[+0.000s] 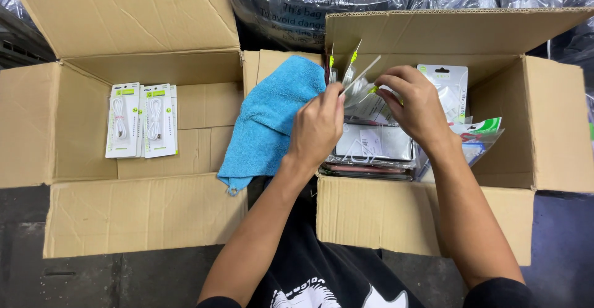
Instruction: Packing electronic accessories like USB cables and chargers into cardboard boxes.
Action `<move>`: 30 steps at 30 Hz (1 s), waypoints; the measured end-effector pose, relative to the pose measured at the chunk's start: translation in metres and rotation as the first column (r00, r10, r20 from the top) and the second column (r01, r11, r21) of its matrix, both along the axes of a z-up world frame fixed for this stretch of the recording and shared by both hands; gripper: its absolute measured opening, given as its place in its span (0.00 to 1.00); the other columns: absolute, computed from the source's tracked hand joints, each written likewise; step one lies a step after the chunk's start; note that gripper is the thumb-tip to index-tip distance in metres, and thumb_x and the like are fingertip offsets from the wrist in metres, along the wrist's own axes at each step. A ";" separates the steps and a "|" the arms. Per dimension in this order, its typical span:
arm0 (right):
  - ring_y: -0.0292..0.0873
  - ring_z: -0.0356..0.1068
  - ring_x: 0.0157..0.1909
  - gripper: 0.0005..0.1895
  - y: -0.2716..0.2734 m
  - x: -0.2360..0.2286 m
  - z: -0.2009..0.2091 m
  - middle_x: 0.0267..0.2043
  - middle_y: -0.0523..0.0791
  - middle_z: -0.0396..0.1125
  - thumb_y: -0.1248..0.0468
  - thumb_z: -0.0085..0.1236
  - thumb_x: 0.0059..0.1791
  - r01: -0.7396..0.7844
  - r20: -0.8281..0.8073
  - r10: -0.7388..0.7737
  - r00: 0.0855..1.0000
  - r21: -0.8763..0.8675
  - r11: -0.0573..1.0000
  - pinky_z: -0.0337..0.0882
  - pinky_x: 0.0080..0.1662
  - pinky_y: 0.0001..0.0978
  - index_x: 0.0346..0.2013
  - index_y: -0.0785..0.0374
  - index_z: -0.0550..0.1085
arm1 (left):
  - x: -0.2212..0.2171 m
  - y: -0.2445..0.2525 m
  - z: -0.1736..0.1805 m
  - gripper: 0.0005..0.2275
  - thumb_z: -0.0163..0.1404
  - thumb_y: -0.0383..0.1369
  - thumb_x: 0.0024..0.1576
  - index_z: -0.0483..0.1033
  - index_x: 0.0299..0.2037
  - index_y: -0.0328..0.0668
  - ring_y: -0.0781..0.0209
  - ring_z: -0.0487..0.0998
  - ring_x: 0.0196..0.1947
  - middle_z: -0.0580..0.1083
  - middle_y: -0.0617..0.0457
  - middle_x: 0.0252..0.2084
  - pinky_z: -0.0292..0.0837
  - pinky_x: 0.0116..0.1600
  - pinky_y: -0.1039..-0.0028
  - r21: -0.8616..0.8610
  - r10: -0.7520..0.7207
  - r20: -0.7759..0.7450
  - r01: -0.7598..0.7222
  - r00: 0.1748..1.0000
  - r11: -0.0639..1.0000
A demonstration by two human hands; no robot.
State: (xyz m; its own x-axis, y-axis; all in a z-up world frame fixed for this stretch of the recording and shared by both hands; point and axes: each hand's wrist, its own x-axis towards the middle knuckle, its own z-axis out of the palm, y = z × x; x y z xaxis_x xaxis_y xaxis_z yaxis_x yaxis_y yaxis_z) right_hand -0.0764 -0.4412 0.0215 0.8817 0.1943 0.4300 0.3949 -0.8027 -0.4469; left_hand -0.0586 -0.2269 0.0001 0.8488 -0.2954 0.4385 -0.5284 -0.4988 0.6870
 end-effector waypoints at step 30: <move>0.46 0.76 0.36 0.08 0.119 -0.022 0.012 0.42 0.49 0.72 0.71 0.62 0.51 -0.168 -0.087 0.191 0.978 0.221 0.961 0.75 0.39 0.37 0.44 0.64 0.77 | 0.030 0.102 -0.048 0.23 0.63 0.37 0.50 0.73 0.54 0.36 0.38 0.66 0.58 0.69 0.39 0.57 0.62 0.56 0.48 0.310 0.445 0.086 -0.448 0.891 0.838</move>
